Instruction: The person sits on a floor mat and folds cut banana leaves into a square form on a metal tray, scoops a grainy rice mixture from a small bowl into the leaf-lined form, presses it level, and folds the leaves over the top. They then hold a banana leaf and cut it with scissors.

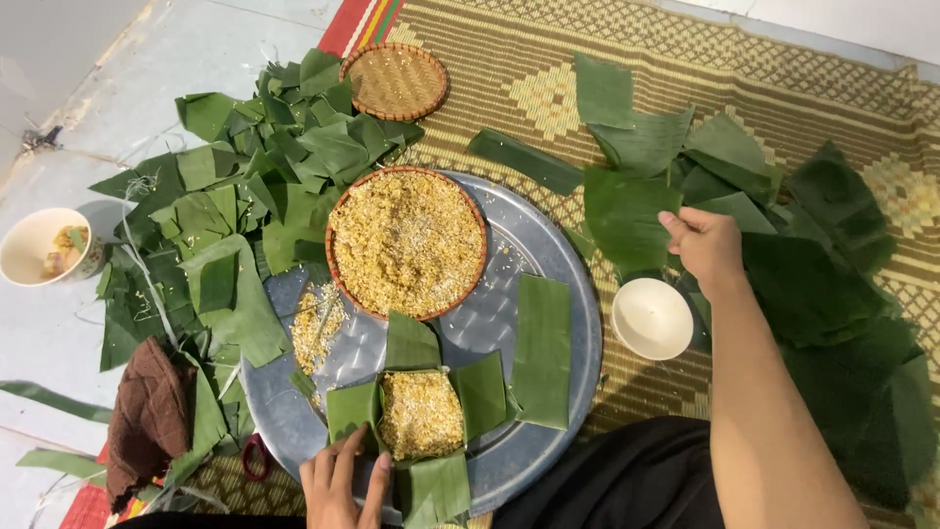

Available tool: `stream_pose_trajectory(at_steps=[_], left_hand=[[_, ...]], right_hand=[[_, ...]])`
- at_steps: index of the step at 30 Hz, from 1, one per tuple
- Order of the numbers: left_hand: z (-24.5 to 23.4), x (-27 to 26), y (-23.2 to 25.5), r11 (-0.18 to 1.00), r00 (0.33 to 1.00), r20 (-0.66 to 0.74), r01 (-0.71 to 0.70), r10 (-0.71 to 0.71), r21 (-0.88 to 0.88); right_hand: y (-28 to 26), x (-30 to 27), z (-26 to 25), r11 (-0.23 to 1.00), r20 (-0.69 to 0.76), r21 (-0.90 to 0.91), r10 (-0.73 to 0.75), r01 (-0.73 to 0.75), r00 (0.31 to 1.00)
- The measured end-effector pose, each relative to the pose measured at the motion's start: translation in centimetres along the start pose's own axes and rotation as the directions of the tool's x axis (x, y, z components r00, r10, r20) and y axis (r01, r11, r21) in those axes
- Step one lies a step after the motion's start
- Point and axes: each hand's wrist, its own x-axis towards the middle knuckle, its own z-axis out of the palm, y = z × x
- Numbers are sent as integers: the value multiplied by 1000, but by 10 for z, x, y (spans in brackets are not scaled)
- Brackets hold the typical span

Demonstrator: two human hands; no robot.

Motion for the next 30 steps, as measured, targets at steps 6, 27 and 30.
stream_pose_trajectory(at_steps=[6,27,30], left_hand=[[-16,0,11,995,999,-31,-40,37,-92],[-94,-8,18,-51,756,362,400,-545,-915],[-156,11,1,-198,787,370,312,-494,-929]], right_hand=[[-2,-22,-26,770,-235,-622,-11,-142,972],[-182,-432,186,365,401,217,-879,906,258],[-195,-427,195,473,259,357,-878,805,401]])
